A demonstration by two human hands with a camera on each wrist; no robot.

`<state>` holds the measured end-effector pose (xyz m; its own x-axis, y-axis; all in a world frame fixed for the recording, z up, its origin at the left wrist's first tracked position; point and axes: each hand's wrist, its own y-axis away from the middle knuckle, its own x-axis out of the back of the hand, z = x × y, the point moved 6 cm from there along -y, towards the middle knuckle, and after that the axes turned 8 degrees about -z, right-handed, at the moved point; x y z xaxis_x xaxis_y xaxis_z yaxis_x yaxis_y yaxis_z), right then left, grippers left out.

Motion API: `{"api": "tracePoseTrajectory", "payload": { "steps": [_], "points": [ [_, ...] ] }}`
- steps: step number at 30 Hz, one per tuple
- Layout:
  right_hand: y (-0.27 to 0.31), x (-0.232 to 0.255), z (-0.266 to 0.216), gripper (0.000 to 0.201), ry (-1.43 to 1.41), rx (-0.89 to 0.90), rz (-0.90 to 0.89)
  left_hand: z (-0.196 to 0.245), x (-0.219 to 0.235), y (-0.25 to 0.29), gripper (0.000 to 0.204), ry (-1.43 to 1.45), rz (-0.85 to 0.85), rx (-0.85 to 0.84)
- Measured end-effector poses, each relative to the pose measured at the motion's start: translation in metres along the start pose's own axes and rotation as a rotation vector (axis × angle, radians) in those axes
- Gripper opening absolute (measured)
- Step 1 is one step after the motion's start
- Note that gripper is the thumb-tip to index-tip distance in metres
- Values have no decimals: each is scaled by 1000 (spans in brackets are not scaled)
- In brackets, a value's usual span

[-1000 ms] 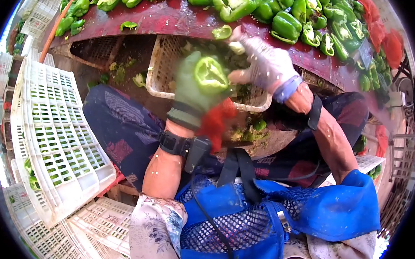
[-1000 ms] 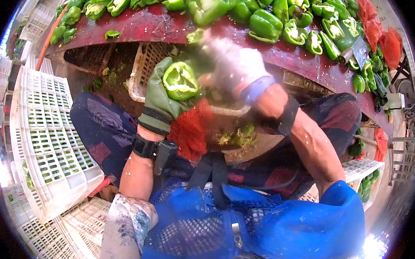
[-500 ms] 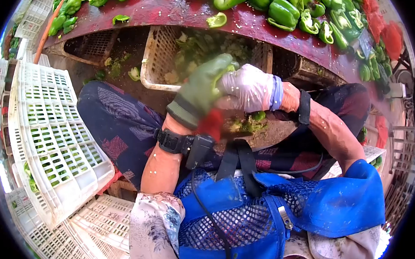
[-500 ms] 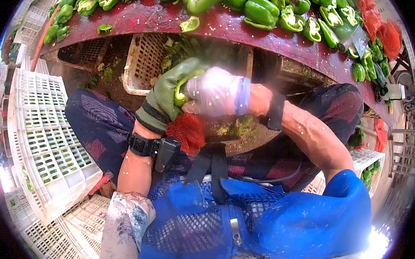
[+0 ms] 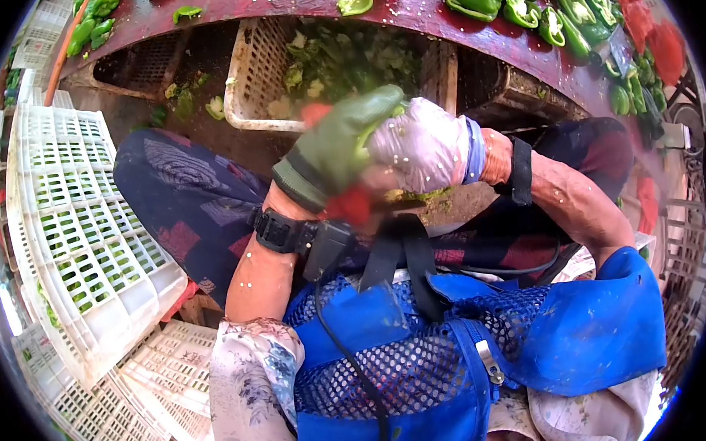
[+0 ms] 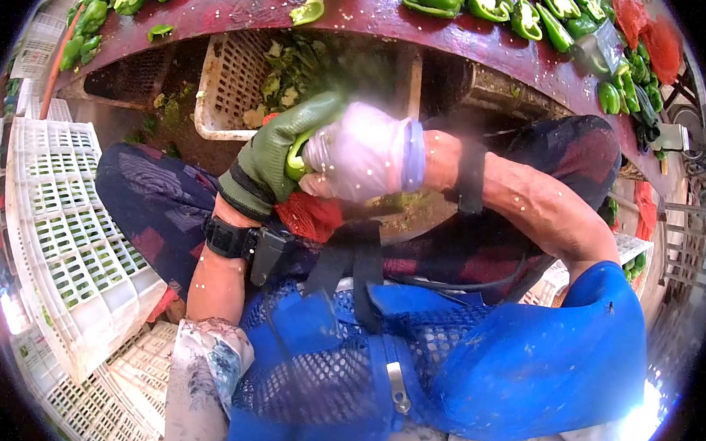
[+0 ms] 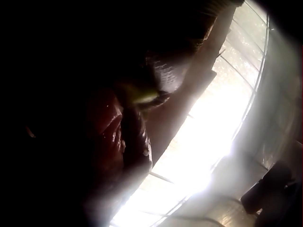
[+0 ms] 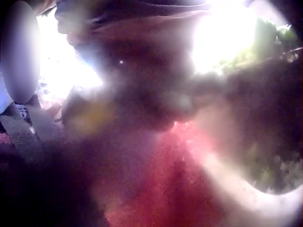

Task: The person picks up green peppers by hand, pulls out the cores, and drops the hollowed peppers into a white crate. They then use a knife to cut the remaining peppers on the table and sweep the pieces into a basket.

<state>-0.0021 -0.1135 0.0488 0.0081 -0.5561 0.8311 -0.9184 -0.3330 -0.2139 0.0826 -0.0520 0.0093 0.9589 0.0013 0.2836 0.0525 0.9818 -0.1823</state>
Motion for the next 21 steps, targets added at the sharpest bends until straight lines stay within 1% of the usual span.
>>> {"api": "tracePoseTrajectory", "payload": {
  "steps": [3, 6, 8, 9, 10, 11, 12, 13, 14, 15, 16, 17, 18, 20, 21],
  "points": [
    [2, 4, -5, 29, -39, 3, 16, 4, -2, 1, 77, -78, -44, -63],
    [-2, 5, -2, 31, -136, -62, -15, -7, -3, 5, 80, 78, 8, 24],
    [0, 16, 5, 33, -360, -255, -98, -3, 4, 4, 81, 133, 59, 74],
    [-1, 21, 10, 35, -445, -256, -43, 0, 9, 2, 81, 149, 86, 95],
    [2, 32, 14, 34, -375, -408, 9, 1, 15, 3, 81, 114, 135, 43],
    [0, 50, 12, 32, -250, -313, 87, 1, 22, 5, 84, 80, 185, -10],
    [4, 63, 18, 26, -301, -398, 129, 5, 28, 4, 89, 46, 235, -63],
    [9, 77, 25, 21, -355, -481, 176, 4, 25, 4, 82, 291, 204, -55],
    [11, 85, 40, 25, -135, -686, 281, 7, 21, 2, 75, 536, 188, -41],
    [11, 80, 47, 26, 193, -676, 200, 12, 23, -1, 68, 540, 175, -2],
    [11, 74, 51, 28, 520, -657, 117, 6, 25, -6, 59, 611, 188, 79],
    [5, 77, 44, 29, 182, -862, 129, 0, 27, -11, 52, 686, 207, 161],
    [0, 68, 38, 28, 28, -836, 120, -5, 29, -14, 48, 761, 232, 242],
    [-7, 50, 24, 26, 192, -527, 121, -10, 34, -15, 45, 386, 289, 50],
    [-8, 41, 29, 26, 117, -643, 154, -13, 33, -13, 44, 199, 311, -45]
  ]
}}
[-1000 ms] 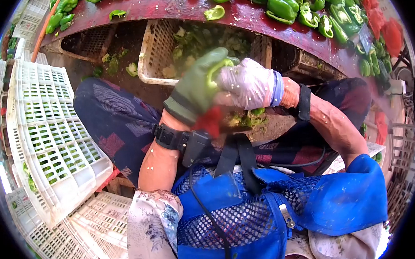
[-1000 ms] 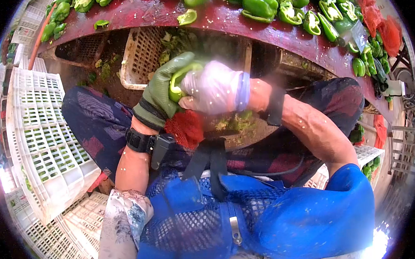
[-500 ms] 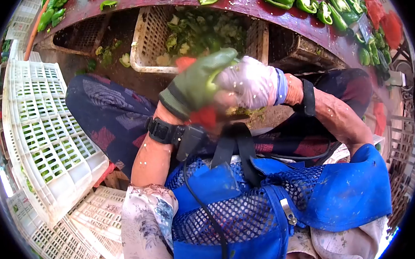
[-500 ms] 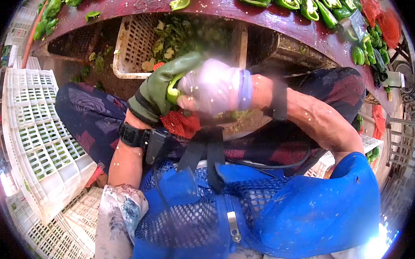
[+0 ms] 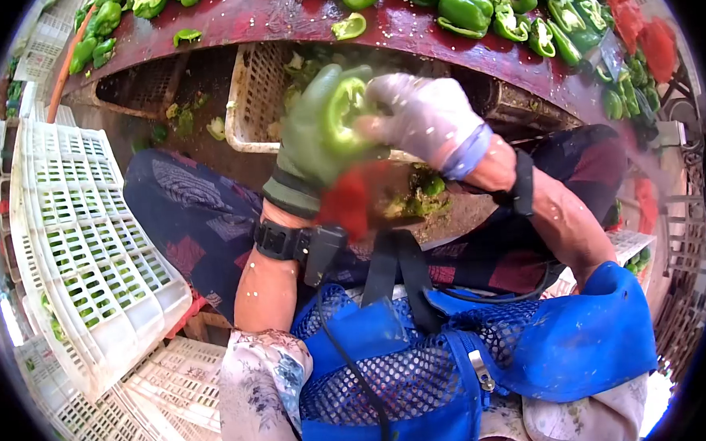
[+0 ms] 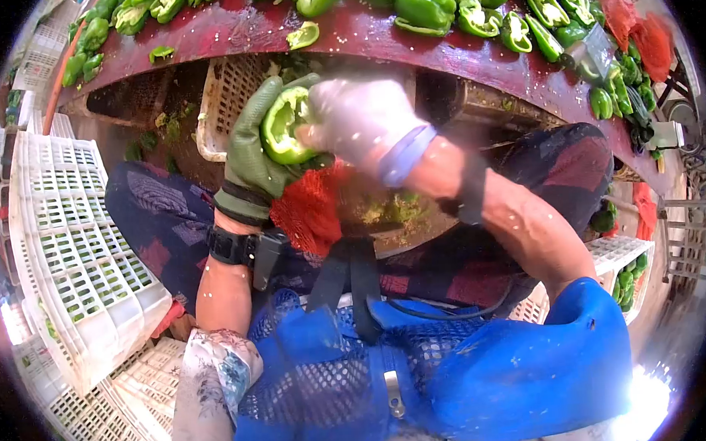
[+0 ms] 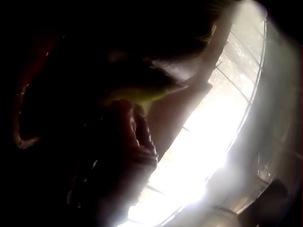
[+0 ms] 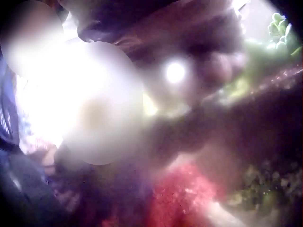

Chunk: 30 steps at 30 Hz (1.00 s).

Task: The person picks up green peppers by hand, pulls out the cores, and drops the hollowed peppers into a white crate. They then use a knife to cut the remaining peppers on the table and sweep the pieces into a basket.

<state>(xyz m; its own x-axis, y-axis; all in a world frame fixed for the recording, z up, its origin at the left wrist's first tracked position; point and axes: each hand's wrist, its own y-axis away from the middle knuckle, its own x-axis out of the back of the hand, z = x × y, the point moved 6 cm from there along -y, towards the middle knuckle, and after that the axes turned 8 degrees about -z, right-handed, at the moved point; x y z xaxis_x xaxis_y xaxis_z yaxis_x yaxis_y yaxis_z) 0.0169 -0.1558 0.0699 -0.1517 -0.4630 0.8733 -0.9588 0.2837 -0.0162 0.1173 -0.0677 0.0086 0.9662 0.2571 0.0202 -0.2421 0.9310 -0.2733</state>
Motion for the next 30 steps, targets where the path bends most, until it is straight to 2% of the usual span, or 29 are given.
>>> {"api": "tracePoseTrajectory", "payload": {
  "steps": [2, 3, 4, 6, 7, 8, 9, 11, 13, 14, 15, 16, 17, 18, 19, 20, 21, 22, 24, 25, 26, 27, 28, 30],
  "points": [
    [-7, -14, 3, 19, 198, -134, -140, 6, -8, -1, 40, -332, 16, -257],
    [-11, -21, 8, 17, 321, -208, -194, 3, -10, 1, 38, -260, 7, -187],
    [-14, -23, 9, 14, 245, -224, -208, 0, -13, 3, 36, -188, 2, -117],
    [-20, -35, 23, 15, 101, 40, 11, 5, -16, 6, 36, -103, -2, -1],
    [-19, -35, 27, 18, 25, 172, 119, 9, -11, 3, 36, 53, 44, 54],
    [-19, -14, 21, 13, -221, 116, 27, 12, -5, 1, 36, 217, 101, 102],
    [-11, -1, 24, 17, -820, -384, -223, 16, 0, -1, 37, 377, 170, 141],
    [-21, 41, 56, 22, -1199, -178, 27, 21, 36, 3, 38, 975, 461, 135],
    [-25, 30, 66, 22, -837, -233, 208, 61, 75, 10, 38, 209, 907, -87],
    [-25, 25, 64, 20, -119, -59, 284, 72, 63, 3, 43, -305, 874, -187],
    [-21, 16, 41, 14, -441, -433, -126, 81, 45, -1, 48, -812, 931, -300],
    [-32, -23, 51, 16, -689, -115, 80, 62, 34, -8, 46, -857, 814, -267],
    [-33, -35, 46, 16, -522, -16, 5, 43, 22, -15, 45, -896, 694, -237],
    [-33, -46, 40, 16, -361, 91, -50, 56, 9, -20, 40, -779, 627, -155],
    [-25, -23, 28, 16, 222, -35, -343, 72, 4, -30, 36, -663, 558, -91],
    [-17, -6, 26, 16, 92, -115, -252, 93, 12, -30, 33, -601, 652, -97],
    [-15, 6, 29, 18, -204, -358, -204, 112, 19, -25, 31, -530, 742, -91],
    [-21, 3, 17, 19, 165, -127, -170, 122, 23, -20, 29, -454, 831, -89],
    [-31, -26, -1, 18, 259, 232, 17, 111, 6, -21, 28, -290, 588, -51],
    [-32, -45, 1, 16, 263, 212, -159, 105, -9, -22, 28, -201, 452, -33],
    [-25, -22, -24, 16, 184, 148, -173, 111, -9, -18, 30, -226, 398, -22],
    [-17, 4, -44, 17, 101, 88, -184, 130, 5, -3, 32, -361, 422, -34],
    [-18, 3, -33, 17, -74, 277, -73, 153, 24, 14, 34, -540, 481, -44],
    [-39, 30, -4, 15, 412, 151, 149, 214, 83, 69, 39, -972, 738, -23]
  ]
}}
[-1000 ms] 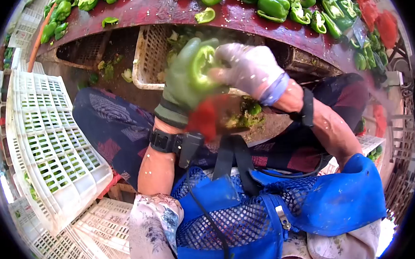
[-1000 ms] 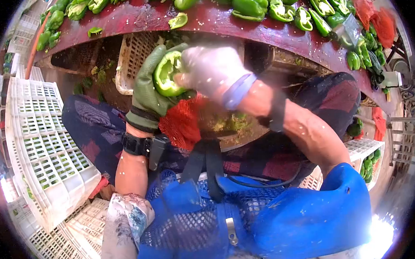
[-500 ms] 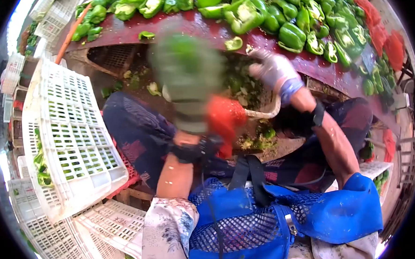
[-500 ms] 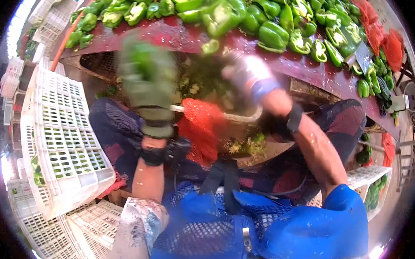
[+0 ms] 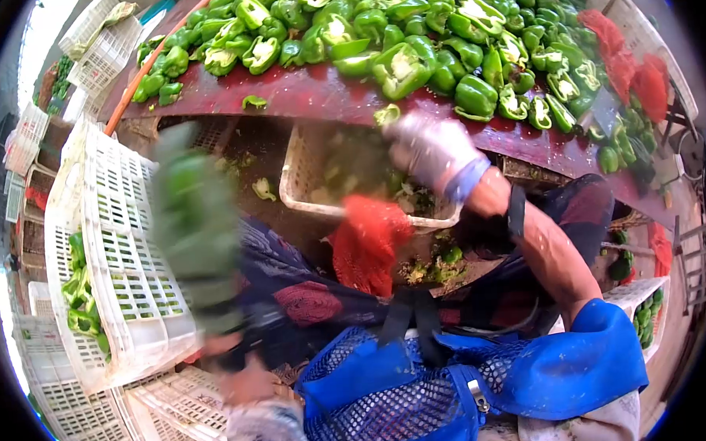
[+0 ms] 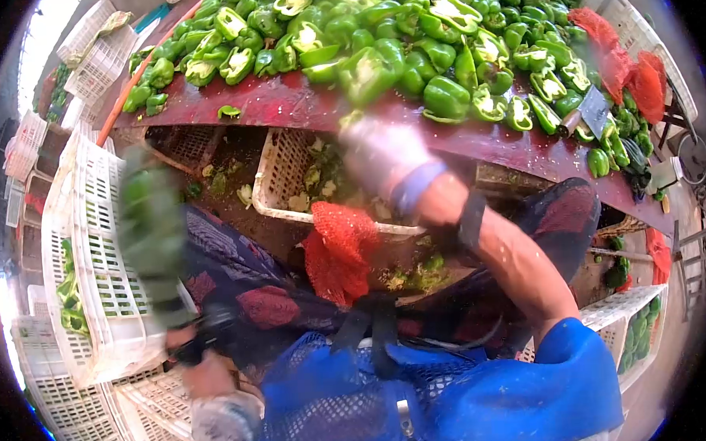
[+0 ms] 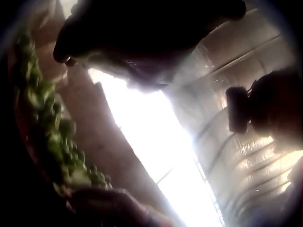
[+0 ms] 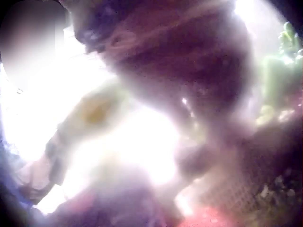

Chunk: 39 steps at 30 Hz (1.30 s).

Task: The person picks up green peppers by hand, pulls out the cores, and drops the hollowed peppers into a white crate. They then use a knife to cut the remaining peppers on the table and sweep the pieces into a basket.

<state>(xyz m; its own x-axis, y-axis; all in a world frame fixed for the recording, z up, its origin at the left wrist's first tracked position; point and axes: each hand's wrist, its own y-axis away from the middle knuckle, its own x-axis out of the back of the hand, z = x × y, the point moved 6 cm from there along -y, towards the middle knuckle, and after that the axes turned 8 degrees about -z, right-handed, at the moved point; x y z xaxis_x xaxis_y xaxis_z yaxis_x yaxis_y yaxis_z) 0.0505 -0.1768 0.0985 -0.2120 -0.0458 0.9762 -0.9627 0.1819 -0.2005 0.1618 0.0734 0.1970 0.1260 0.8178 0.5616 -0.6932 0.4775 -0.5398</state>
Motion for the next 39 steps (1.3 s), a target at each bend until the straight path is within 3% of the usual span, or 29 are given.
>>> {"api": "tracePoseTrajectory", "payload": {
  "steps": [1, 2, 4, 5, 7, 8, 9, 10, 12, 13, 14, 15, 16, 17, 18, 19, 20, 23, 25, 26, 28, 29, 30, 31, 32, 33, 36, 39],
  "points": [
    [-14, -1, 29, 15, 251, -187, 46, -14, 51, -3, 42, -207, 126, 21],
    [-19, 27, 36, 16, 54, -189, 23, -25, 103, -7, 44, -403, 233, 58],
    [-35, 56, 42, 18, 56, -34, 84, -46, 179, -7, 50, -763, 359, 161],
    [-44, 45, 45, 20, 254, 117, 167, -53, 201, -6, 53, -894, 392, 209],
    [-66, 19, 54, 20, 273, 6, -58, -66, 214, -3, 52, -1058, 439, 254],
    [-75, 6, 59, 23, 288, -48, -170, -66, 200, -4, 50, -933, 426, 197],
    [-76, 5, 58, 42, 359, -134, -320, -61, 172, -5, 49, -808, 410, 141],
    [-80, 0, 65, 39, 289, -156, -294, -48, 123, -6, 42, -455, 326, 207],
    [-92, -17, 81, 35, 146, -193, -239, -38, 28, -10, 35, -195, 142, -31],
    [-90, -3, 71, 35, 45, -218, -167, -24, -14, -11, 35, 120, -45, 138],
    [-80, 20, 51, 36, -56, -244, -99, -17, -53, -13, 36, 342, -196, 200],
    [-72, 32, 40, 37, -158, -269, -33, -31, -98, -9, 40, 723, -214, 191],
    [-65, 28, 39, 35, -170, -173, 252, -24, -128, -10, 41, 787, -242, 172],
    [-61, 31, 25, 42, -254, -195, 200, -19, -154, -12, 44, 850, -270, 156],
    [-51, 40, 2, 50, -277, -65, 250, -17, -165, -16, 45, 569, -129, -168],
    [-41, 41, -15, 55, -373, 5, 214, -26, -179, -18, 43, 845, -188, 3],
    [-29, 45, -30, 58, -460, 34, 190, -31, -189, -20, 42, 1271, -211, 282],
    [-13, 42, -35, 64, -732, 155, -52, -32, -188, -4, 44, 1745, -171, 714],
    [-13, 41, -31, 59, -877, 45, -285, -44, -194, 7, 43, 1583, -329, 589],
    [-11, 37, -31, 55, -864, 46, -262, -48, -195, 11, 42, 1499, -396, 521],
    [-4, 18, -34, 47, -835, 79, -281, -59, -207, 36, 38, 1530, -401, 643],
    [-4, 5, -33, 45, -812, 116, -315, -68, -214, 45, 46, 1548, -463, 649],
    [-3, -2, -35, 42, -790, 150, -350, -71, -217, 50, 55, 1459, -501, 537],
    [4, -14, -37, 48, -792, 104, -507, -75, -219, 56, 65, 1367, -525, 428],
    [8, -19, -36, 49, -764, 85, -542, -67, -215, 55, 67, 1161, -520, 205],
    [11, -24, -34, 49, -733, 66, -577, -64, -217, 56, 65, 1033, -524, 113],
    [14, -19, -24, 37, -893, 143, -368, -59, -219, 59, 60, 862, -544, 58],
    [15, -30, -18, 37, -937, -49, -426, -53, -220, 62, 56, 840, -548, 78]
  ]
}}
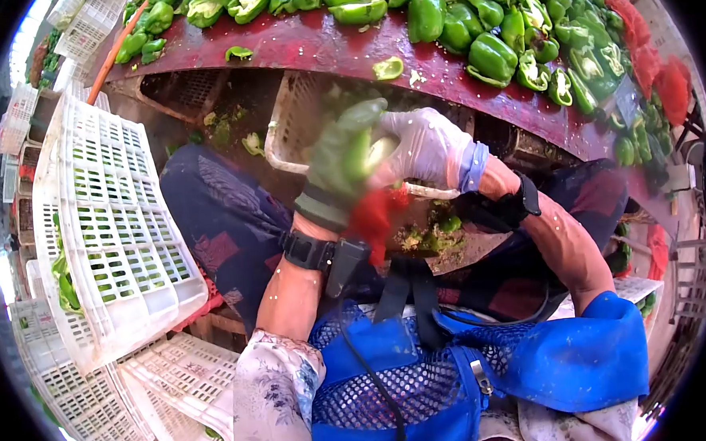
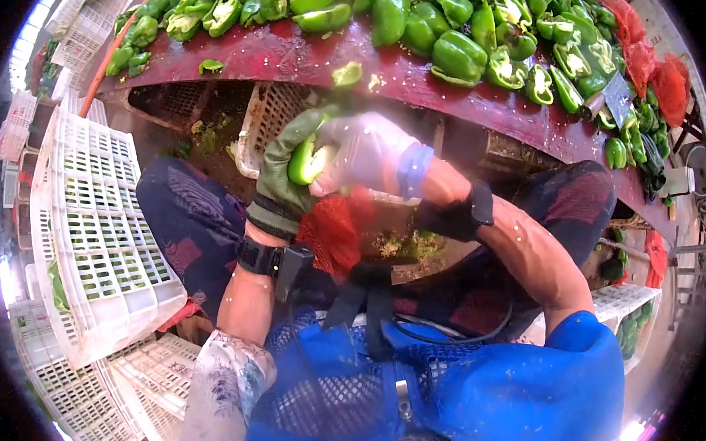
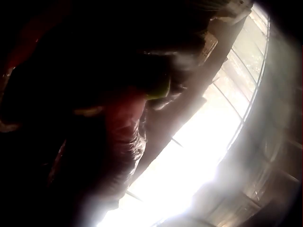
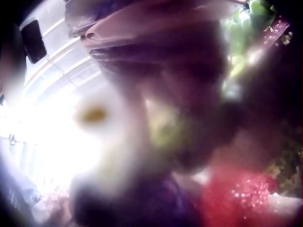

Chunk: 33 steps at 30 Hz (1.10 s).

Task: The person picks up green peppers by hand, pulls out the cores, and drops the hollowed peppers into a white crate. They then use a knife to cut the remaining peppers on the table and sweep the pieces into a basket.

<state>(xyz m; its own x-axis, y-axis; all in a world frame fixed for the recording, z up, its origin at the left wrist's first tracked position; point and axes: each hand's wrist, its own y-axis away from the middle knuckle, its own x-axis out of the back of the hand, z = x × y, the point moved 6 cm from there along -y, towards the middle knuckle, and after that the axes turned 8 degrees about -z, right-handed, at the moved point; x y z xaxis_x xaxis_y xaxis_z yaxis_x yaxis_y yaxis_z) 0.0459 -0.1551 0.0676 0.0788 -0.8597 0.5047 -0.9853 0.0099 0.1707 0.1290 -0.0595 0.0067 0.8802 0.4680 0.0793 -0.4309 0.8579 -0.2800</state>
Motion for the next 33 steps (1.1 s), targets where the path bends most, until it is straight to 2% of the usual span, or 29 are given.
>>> {"api": "tracePoseTrajectory", "payload": {
  "steps": [1, 4, 5, 8, 9, 10, 12, 13, 14, 15, 17, 18, 19, 20, 21, 23, 25, 26, 28, 31, 32, 33],
  "points": [
    [1, -1, 0, 37, -32, -17, 11, 0, -2, 2, 55, 12, 7, 12],
    [3, 1, -10, 38, 147, -35, 68, 0, -6, 4, 52, 134, 36, 75],
    [9, 1, -15, 34, 139, 72, 155, -1, -6, 5, 51, 216, 64, 106],
    [17, 6, -38, 37, 433, 347, 317, -2, -4, 4, 50, 496, 177, 189],
    [18, 8, -47, 35, 658, 320, 388, -1, -3, 3, 50, 635, 202, 214],
    [7, 14, -36, 31, 788, -25, 236, -3, -3, 5, 50, 812, 221, 243],
    [24, 46, -50, 31, 650, 145, 643, 26, -13, 5, 38, 1432, 143, 316],
    [31, 62, -52, 32, 562, 222, 755, 30, -15, 11, 37, 1582, 119, 365],
    [41, 75, -52, 33, 470, 297, 862, 28, -13, 17, 37, 1568, 117, 349],
    [45, 81, -47, 41, 431, 274, 839, 24, -9, 24, 36, 1522, 122, 326],
    [33, 79, -1, 45, 691, 142, 713, 15, -2, 34, 35, 1405, 142, 288],
    [24, 74, -1, 47, 815, 74, 651, 13, 1, 37, 35, 1345, 161, 264],
    [25, 68, 2, 51, 707, 13, 517, 11, 4, 37, 35, 1281, 184, 243],
    [25, 58, -19, 41, 669, 164, 508, 11, 6, 35, 34, 1228, 206, 216],
    [24, 48, -15, 36, 327, 186, 420, 11, 8, 30, 34, 1162, 233, 183],
    [22, 24, -23, 29, 132, 249, 348, 16, 10, 20, 33, 1007, 276, 109],
    [24, 5, -38, 31, 406, 294, 344, 21, 9, 11, 32, 840, 300, 47],
    [25, 0, -45, 33, 445, 172, 288, 24, 7, 8, 31, 780, 308, 25],
    [19, -5, -37, 28, 511, 40, 196, 23, 1, 4, 31, 738, 332, 28],
    [9, -20, -24, 24, 676, 169, 37, 8, -11, 6, 29, 821, 335, 141],
    [8, -18, -20, 20, 631, 211, 45, 1, -15, 6, 29, 856, 323, 178],
    [10, -14, -13, 17, 586, 253, 53, 0, -13, 5, 27, 679, 318, 128]
  ]
}}
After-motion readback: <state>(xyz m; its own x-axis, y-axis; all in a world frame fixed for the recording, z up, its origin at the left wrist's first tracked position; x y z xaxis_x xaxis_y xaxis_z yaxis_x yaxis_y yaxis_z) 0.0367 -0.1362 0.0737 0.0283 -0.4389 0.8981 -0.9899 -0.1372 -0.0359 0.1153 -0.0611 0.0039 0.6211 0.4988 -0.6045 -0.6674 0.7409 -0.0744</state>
